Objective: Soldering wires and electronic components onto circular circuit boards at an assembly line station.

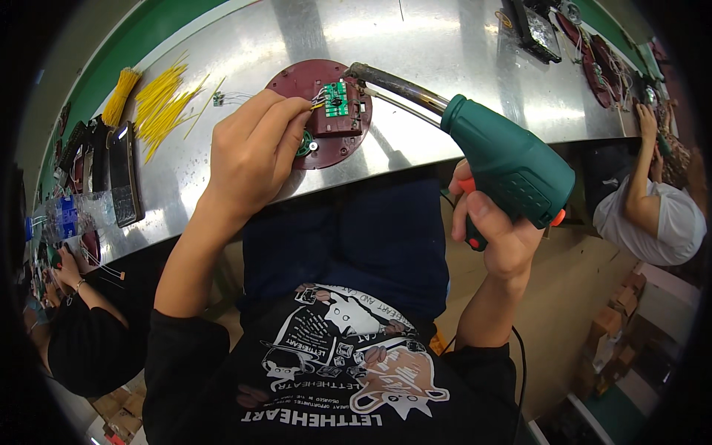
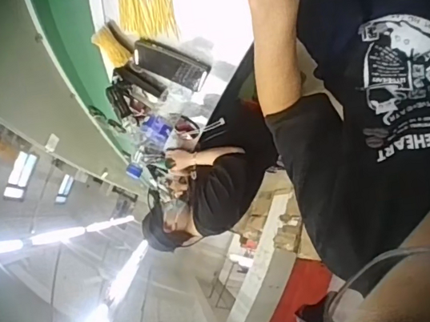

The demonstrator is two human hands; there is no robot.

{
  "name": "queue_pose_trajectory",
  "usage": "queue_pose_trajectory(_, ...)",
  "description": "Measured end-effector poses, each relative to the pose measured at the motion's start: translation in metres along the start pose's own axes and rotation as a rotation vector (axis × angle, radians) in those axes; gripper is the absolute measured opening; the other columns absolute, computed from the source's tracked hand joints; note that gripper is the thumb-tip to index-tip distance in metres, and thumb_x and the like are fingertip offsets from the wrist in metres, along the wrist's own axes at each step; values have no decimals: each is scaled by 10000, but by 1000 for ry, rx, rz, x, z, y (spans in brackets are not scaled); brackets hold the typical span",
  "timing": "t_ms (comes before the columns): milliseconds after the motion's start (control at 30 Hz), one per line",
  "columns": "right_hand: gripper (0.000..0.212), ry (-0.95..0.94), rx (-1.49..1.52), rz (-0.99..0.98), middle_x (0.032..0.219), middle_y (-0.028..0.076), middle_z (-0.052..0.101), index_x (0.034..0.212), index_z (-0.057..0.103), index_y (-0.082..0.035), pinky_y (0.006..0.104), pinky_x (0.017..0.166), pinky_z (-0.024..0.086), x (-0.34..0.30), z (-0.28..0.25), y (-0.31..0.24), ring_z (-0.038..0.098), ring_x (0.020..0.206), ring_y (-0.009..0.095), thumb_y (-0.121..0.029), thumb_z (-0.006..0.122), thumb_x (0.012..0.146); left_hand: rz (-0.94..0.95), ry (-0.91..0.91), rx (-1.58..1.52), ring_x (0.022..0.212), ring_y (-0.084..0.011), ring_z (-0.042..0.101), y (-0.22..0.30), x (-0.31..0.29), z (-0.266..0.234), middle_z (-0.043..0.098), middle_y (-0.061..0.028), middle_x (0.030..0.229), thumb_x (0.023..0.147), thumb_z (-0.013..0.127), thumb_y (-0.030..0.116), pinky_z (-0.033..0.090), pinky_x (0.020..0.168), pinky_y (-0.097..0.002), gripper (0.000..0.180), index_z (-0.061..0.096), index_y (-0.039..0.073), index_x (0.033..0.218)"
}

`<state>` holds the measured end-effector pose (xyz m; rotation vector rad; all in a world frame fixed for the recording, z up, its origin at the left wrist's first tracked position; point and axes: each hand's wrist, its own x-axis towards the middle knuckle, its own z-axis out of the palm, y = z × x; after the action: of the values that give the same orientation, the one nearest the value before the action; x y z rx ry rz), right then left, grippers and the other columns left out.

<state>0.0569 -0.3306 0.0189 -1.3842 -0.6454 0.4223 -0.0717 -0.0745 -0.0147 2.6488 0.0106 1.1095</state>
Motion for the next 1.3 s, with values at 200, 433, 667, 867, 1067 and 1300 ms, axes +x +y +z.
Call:
queue_pose_trajectory(200, 483, -59, -17, -11, 939, 237, 593, 1227, 524, 125, 241, 402, 414, -2, -4, 2, 525, 447, 177, -182, 648, 876, 0, 11, 0, 641, -245, 601, 1, 0, 0, 571, -75, 746, 783, 706, 27, 497, 555, -354, 125, 660, 15, 898)
queue_pose_trajectory(433, 472, -159, -63, 0, 968, 239, 609, 1230, 535, 124, 236, 429, 411, -3, -8, 0, 536, 465, 179, -168, 648, 878, -13, 3, -5, 639, -243, 596, 2, 1, 0, 566, -74, 739, 773, 705, 25, 493, 552, -354, 143, 664, 15, 909)
queue_pose_trajectory(667, 442, -181, -44, 57, 988, 242, 614, 1217, 547, 127, 240, 418, 421, -6, -9, 0, 546, 494, 180, -123, 647, 866, -8, -45, -12, 642, -281, 629, 5, 3, -6, 640, -121, 776, 814, 720, -10, 503, 567, -360, 126, 682, -14, 934)
queue_pose_trajectory(867, 427, -189, -30, 83, 997, 237, 609, 1204, 555, 131, 242, 406, 433, -6, -11, 2, 562, 538, 186, -109, 643, 862, -12, -52, -11, 650, -275, 633, 5, 2, -6, 642, -117, 781, 804, 727, -7, 504, 569, -355, 144, 693, -10, 944)
queue_pose_trajectory(1067, 409, -238, -3, 122, 1007, 227, 602, 1194, 563, 135, 245, 407, 456, -5, -16, -1, 593, 679, 209, -94, 635, 863, -19, -68, -1, 653, -271, 634, 6, 2, -7, 642, -112, 791, 793, 731, -4, 504, 571, -352, 166, 698, -4, 956)
queue_pose_trajectory(1300, 429, -190, -36, 106, 1014, 225, 598, 1227, 538, 138, 248, 410, 466, -6, -10, -4, 588, 775, 219, -77, 629, 867, 14, 10, 2, 624, -225, 584, 2, 0, 0, 541, -52, 707, 744, 707, 14, 473, 532, -349, 162, 679, 38, 902)
